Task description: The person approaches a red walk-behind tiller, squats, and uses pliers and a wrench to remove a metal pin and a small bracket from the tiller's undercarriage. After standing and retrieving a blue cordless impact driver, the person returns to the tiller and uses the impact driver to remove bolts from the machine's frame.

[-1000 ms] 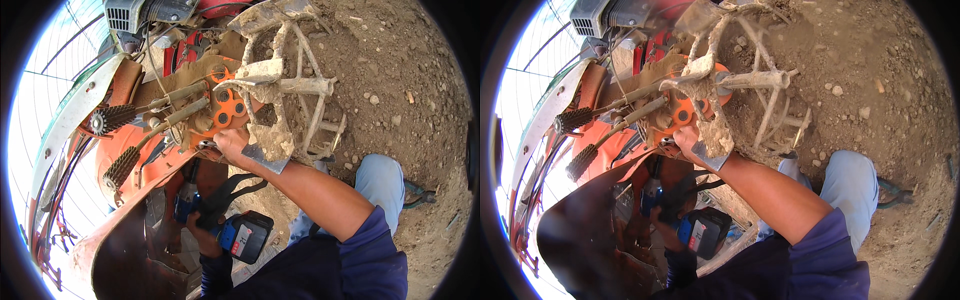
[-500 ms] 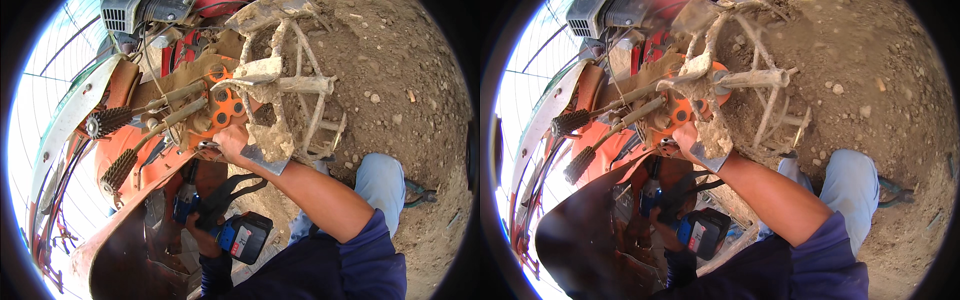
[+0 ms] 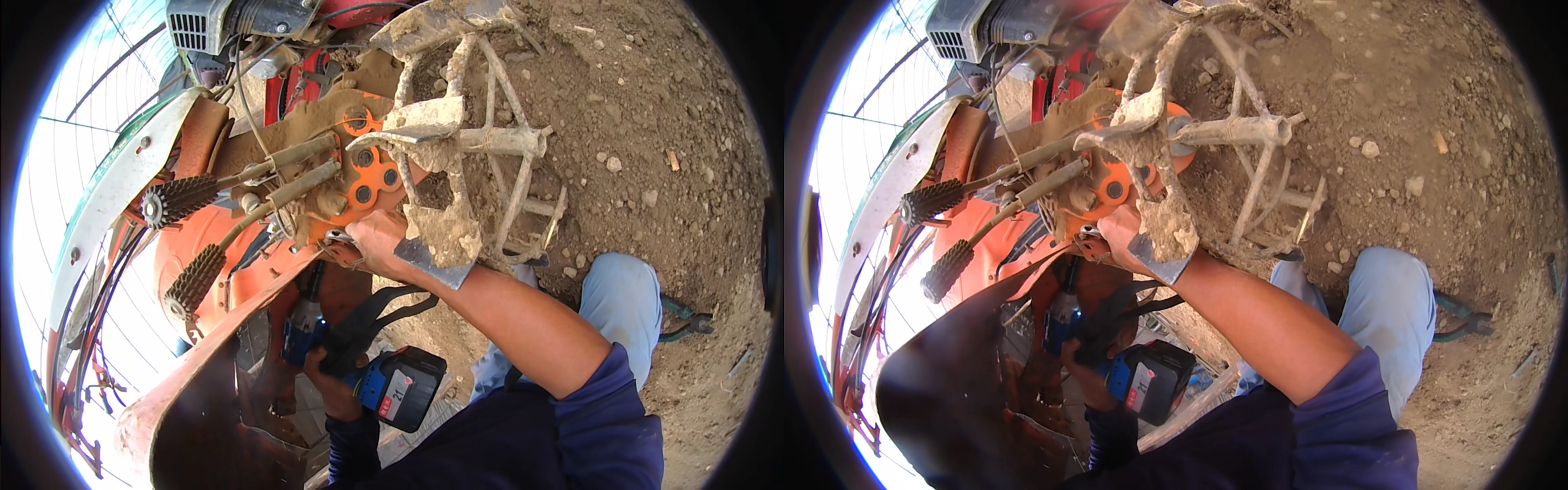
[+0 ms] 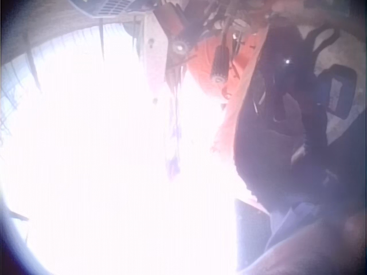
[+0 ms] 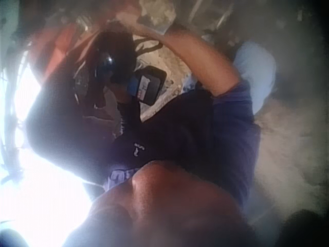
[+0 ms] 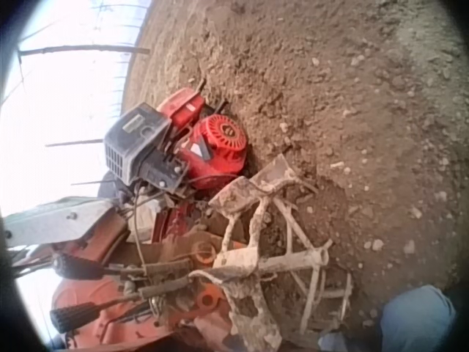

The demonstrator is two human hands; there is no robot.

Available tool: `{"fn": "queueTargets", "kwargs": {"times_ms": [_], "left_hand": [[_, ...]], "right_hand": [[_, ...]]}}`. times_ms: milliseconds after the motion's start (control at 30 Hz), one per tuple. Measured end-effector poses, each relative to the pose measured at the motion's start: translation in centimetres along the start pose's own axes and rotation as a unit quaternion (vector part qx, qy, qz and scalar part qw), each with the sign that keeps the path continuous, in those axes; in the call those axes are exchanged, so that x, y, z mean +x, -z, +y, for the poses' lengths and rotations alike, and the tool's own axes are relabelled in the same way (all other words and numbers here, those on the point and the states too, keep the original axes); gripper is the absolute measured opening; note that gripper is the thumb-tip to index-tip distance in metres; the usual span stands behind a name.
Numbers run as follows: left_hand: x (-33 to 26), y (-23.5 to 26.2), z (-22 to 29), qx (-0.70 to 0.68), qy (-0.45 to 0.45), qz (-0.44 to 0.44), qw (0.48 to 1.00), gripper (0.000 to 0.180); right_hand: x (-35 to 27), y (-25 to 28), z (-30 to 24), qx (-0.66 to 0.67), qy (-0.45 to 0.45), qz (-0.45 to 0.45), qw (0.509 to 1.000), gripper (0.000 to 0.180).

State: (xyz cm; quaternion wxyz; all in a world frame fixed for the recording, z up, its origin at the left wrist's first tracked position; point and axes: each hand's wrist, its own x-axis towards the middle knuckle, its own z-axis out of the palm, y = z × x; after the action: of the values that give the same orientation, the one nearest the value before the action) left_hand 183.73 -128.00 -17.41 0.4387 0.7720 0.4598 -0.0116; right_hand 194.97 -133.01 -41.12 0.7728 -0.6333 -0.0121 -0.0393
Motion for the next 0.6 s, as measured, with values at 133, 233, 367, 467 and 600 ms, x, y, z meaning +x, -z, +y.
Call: {"fn": "queueTargets", "kwargs": {"times_ms": [133, 233, 367, 467, 600], "left_hand": [[-0.25, 0.09, -0.04, 0.036, -0.017, 0.029, 0.999, 0.064], [-0.34, 0.01, 0.14, 0.046, -0.015, 0.015, 0.999, 0.065], [-0.41, -0.32, 0.51, 0.075, -0.019, -0.013, 0.997, 0.066], [-0.57, -0.37, 0.55, 0.08, -0.022, 0.003, 0.997, 0.066], [-0.44, 0.29, 0.1, 0.042, -0.019, 0.019, 0.999, 0.065]], "right_hand": [[0.07, -0.05, 0.01, 0.005, -0.016, -0.032, 0.999, 0.018], [0.52, -0.64, 0.32, 0.001, -0.035, -0.071, 0.997, 0.018], [0.38, -0.68, 0.72, 0.009, 0.016, -0.051, 0.999, 0.022], [0.16, -0.31, 0.63, 0.018, 0.022, -0.073, 0.997, 0.024], [0.39, -0.09, 0.42, 0.002, 0.008, -0.1, 0.995, 0.024]]}}
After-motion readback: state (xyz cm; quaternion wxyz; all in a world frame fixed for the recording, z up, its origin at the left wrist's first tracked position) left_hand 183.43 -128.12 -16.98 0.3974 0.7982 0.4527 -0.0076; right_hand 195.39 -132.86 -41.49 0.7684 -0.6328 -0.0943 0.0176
